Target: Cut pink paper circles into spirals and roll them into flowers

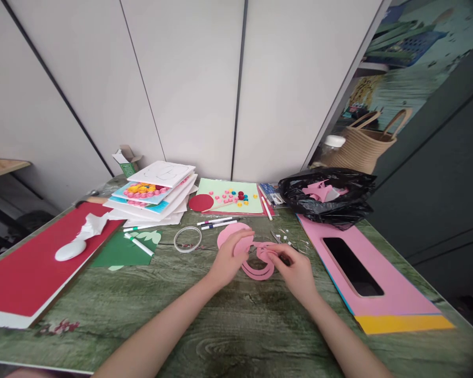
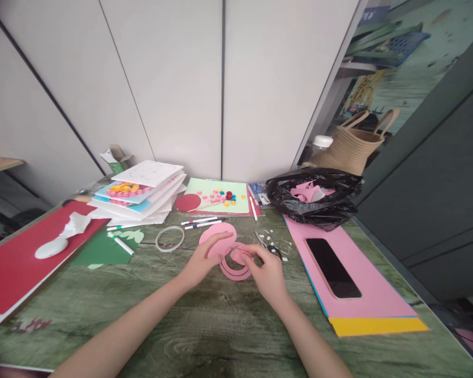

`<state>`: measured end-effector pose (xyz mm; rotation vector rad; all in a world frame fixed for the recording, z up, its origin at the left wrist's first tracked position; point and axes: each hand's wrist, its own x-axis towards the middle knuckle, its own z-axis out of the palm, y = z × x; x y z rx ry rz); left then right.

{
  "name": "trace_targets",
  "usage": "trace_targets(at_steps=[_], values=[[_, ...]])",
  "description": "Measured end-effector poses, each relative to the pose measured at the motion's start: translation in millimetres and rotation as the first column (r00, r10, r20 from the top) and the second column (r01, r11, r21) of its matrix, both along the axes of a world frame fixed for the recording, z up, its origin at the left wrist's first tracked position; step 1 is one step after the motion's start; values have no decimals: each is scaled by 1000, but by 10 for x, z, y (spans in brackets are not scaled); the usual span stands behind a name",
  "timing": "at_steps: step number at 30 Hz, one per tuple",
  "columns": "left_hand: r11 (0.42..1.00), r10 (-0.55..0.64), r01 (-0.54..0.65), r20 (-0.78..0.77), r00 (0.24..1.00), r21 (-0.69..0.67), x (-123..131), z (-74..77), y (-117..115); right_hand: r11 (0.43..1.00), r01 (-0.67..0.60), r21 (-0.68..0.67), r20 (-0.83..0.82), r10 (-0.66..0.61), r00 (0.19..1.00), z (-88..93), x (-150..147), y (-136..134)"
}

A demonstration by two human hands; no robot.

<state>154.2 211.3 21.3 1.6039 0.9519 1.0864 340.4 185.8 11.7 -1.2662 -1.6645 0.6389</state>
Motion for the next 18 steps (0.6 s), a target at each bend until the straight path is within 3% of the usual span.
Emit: trace_targets(at_steps=[3, 5, 9, 18], values=[[993, -115, 114, -54, 992, -20, 32, 10, -38, 997, -57, -47, -108, 51, 993, 9, 4, 14], [991, -132, 130, -63, 989, -33, 61, 19, -50, 994, -96, -58, -165, 85, 983, 21, -3, 13], [992, -112, 109, -52, 992, -62, 80, 37, -39, 992, -110, -64, -210, 94, 973, 35, -21, -5], [998, 2, -5, -38, 999, -58, 63, 18, 10, 988, -29, -153, -419, -38, 907, 42, 14, 60]])
